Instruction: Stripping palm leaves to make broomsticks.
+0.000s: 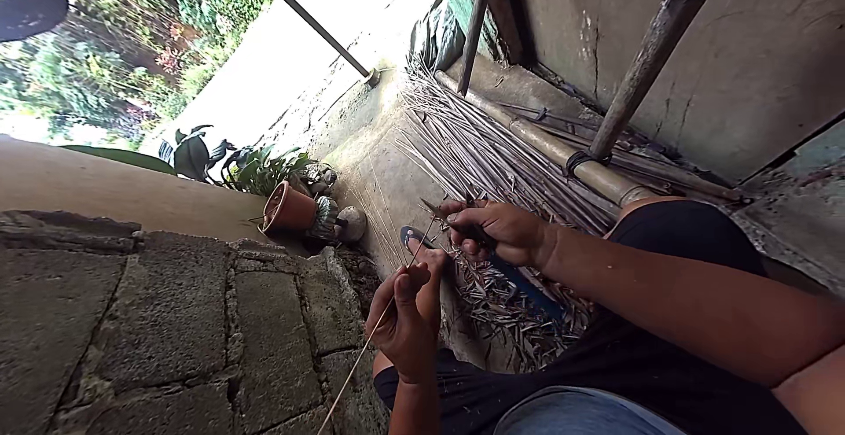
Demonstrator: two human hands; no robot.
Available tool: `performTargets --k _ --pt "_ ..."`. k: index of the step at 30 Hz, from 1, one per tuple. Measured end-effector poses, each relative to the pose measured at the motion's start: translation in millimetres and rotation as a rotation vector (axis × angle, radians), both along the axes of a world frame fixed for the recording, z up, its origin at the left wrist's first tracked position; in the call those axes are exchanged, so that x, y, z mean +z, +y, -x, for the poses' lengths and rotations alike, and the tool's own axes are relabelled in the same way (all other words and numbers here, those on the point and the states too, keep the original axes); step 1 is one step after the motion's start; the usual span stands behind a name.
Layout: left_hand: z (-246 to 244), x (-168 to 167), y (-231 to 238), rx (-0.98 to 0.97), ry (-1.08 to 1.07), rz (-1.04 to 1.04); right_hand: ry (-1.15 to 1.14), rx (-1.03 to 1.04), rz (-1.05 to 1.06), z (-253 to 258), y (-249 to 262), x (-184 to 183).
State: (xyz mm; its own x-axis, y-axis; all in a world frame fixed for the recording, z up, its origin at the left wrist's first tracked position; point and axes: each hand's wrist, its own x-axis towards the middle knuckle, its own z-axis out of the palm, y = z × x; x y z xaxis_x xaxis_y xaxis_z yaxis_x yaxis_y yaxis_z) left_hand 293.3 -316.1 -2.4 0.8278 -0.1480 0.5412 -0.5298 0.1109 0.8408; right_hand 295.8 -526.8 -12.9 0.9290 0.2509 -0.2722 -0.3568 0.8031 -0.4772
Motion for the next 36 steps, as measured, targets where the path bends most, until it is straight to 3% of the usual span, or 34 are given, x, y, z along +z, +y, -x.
performTargets --k 6,15,25,32,36 --pt "1 6 -1 0.092 0.058 0.060 0.061 -0.180 -0.013 -5 -7 -1" --pt "0 4 -4 0.097 0.080 0.078 -0.163 0.069 0.000 16 27 0" --pt "-4 8 -7 0.199 0.117 0.067 0.023 -0.215 -0.123 2 4 4" --pt "-4 6 -11 0.181 0.115 0.071 -0.185 0.080 -0.058 23 41 0" --pt "0 5 -14 0.154 0.129 0.059 -0.168 0.055 -0.072 20 39 -4"
